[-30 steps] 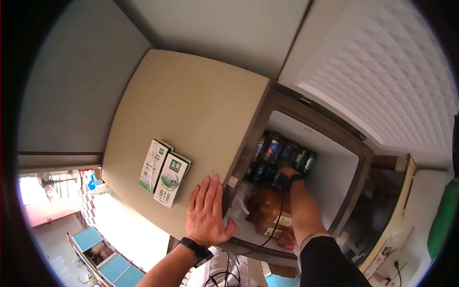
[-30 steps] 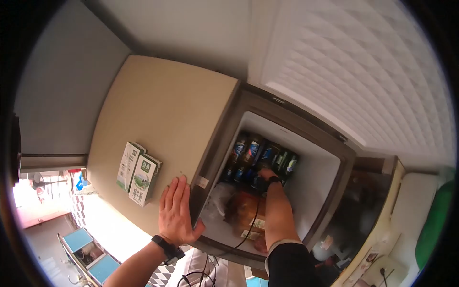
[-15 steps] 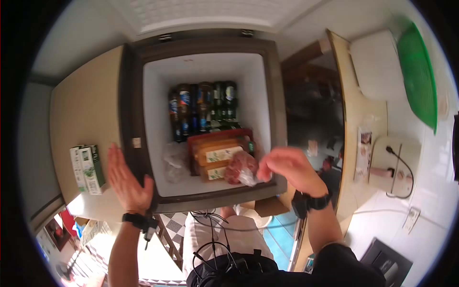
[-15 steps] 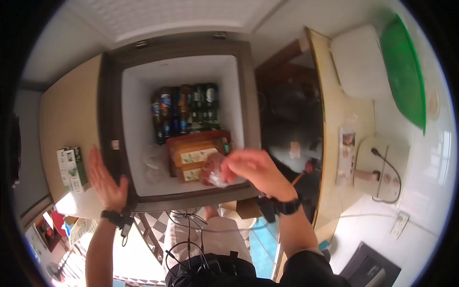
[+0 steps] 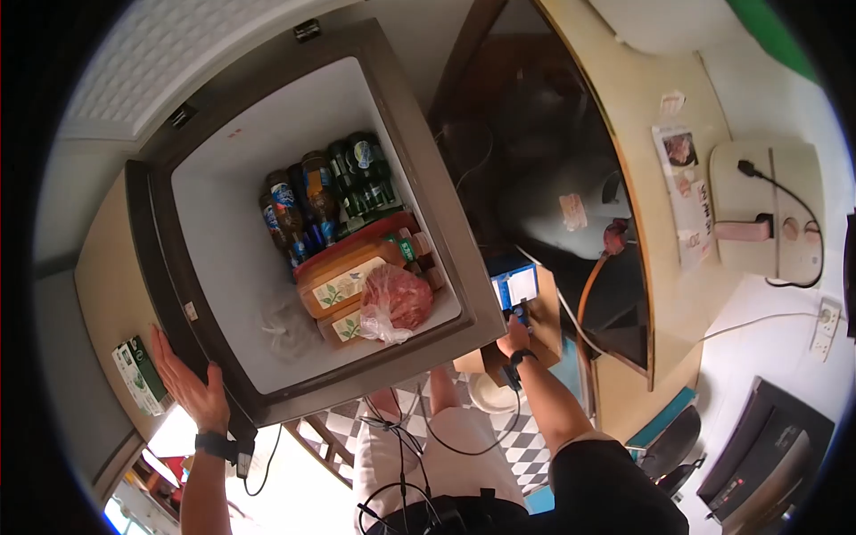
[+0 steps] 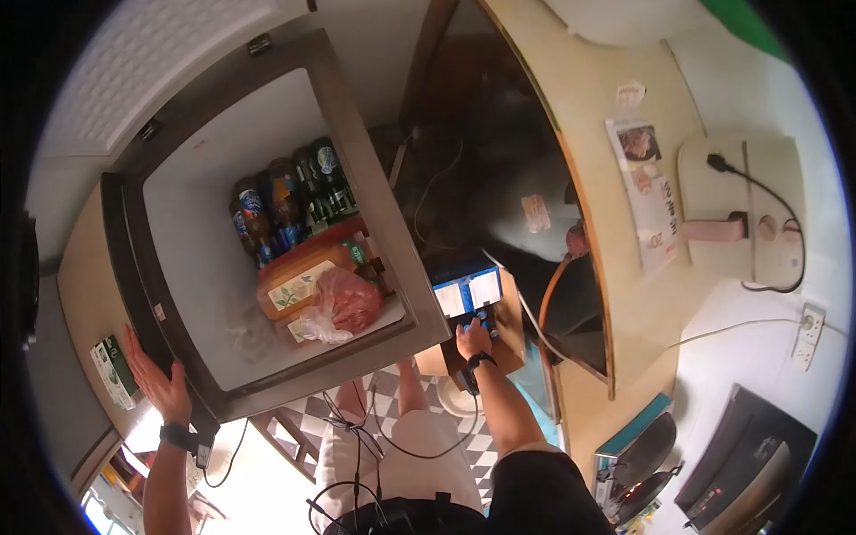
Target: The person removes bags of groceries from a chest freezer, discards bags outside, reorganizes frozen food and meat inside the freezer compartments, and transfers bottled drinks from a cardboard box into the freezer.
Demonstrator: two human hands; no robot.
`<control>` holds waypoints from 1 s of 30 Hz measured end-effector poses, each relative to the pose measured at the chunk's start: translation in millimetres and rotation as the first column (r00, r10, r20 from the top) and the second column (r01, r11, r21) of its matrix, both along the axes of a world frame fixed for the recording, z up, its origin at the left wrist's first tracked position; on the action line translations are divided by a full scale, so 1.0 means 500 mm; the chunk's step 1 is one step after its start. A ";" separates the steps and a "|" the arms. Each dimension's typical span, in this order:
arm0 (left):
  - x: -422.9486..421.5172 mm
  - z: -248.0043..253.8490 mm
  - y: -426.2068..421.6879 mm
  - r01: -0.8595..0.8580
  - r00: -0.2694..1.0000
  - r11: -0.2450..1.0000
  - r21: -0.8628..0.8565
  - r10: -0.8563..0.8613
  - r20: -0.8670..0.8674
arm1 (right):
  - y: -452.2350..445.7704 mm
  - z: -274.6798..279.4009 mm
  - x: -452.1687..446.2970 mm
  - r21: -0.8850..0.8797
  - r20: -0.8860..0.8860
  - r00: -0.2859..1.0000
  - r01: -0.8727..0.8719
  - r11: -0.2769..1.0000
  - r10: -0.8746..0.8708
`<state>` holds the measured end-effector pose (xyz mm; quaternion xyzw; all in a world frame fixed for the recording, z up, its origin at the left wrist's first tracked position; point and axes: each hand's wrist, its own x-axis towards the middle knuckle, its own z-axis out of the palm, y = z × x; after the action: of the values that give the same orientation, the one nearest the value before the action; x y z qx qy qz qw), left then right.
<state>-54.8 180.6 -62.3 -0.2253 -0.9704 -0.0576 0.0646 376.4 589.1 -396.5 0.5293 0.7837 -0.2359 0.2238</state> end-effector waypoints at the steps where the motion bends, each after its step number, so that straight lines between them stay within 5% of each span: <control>1: -0.001 -0.005 -0.002 0.009 1.000 1.000 0.006 -0.009 -0.004 | -0.002 -0.027 -0.010 -0.033 0.085 0.996 0.011 0.999 -0.008; 4: 0.001 -0.008 -0.004 -0.011 1.000 1.000 -0.021 0.011 0.009 | -0.015 -0.093 -0.025 -0.072 0.208 0.949 0.256 0.964 -0.236; 9: -0.001 -0.011 -0.007 0.000 1.000 1.000 -0.012 0.000 0.028 | 0.014 -0.054 -0.100 -0.282 0.467 0.884 0.148 0.948 0.001; 21: 0.000 -0.018 -0.021 -0.012 0.999 1.000 0.004 0.012 0.031 | 0.004 -0.145 -0.003 -0.323 0.474 0.862 -0.018 0.946 0.179; 27: 0.001 -0.010 -0.012 -0.018 1.000 0.999 0.026 0.018 0.001 | -0.028 -0.203 0.129 -0.383 0.350 0.796 -0.361 0.850 0.495; 30: 0.004 -0.007 -0.005 -0.020 1.000 0.999 0.026 0.020 -0.011 | -0.002 0.003 0.087 -0.374 0.188 0.487 -0.767 0.521 0.853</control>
<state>-52.8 178.3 -65.5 -0.2151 -0.9714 -0.0683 0.0734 420.0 587.9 -395.1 0.0950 0.8521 -0.0958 0.5057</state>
